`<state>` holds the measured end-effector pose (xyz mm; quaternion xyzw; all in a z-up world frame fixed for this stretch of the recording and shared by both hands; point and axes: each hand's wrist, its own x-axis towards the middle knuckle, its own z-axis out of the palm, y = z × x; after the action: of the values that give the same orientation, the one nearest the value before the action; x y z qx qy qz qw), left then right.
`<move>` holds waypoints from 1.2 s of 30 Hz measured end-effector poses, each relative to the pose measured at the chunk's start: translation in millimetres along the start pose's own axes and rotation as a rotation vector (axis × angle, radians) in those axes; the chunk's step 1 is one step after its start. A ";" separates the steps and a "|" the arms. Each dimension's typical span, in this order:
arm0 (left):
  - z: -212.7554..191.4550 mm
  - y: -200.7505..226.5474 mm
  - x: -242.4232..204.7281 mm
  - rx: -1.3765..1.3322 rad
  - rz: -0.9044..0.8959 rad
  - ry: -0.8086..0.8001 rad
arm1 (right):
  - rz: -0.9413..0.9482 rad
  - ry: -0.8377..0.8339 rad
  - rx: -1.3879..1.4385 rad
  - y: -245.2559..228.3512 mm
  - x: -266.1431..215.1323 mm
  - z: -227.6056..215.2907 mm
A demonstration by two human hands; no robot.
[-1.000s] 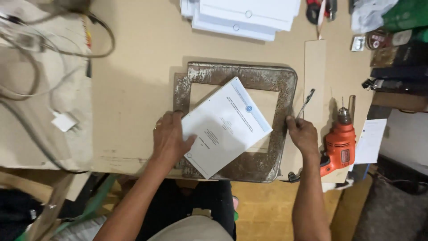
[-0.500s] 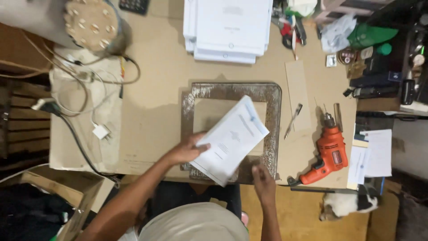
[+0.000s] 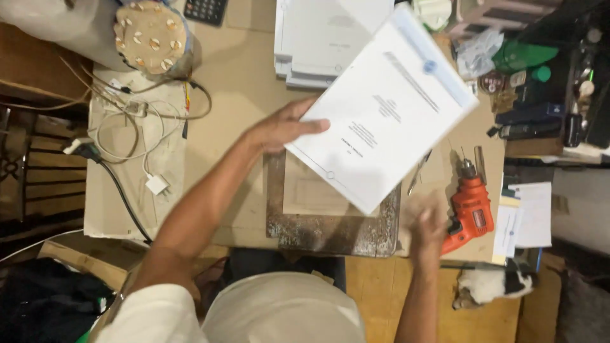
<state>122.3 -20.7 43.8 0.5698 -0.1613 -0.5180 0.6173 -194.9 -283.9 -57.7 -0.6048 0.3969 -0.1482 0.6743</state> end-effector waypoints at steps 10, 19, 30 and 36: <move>-32.8 -10.5 -17.9 0.357 -0.141 -0.433 | 0.243 -0.411 -0.305 -132.8 13.7 26.6; -104.8 3.7 -4.6 -0.677 0.272 -0.149 | 0.103 -0.046 -0.292 -180.4 63.7 171.6; -181.3 -17.1 154.8 -0.008 0.433 0.789 | -0.074 -0.221 0.050 -164.3 260.7 215.2; -229.8 -75.8 200.6 0.203 0.401 0.902 | -0.288 -0.195 -0.792 -13.6 198.2 94.2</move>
<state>351.7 -48.5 -169.3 0.7520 -0.0344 -0.0732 0.6542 3.3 -355.9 -119.9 -0.8773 0.2690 -0.0192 0.3970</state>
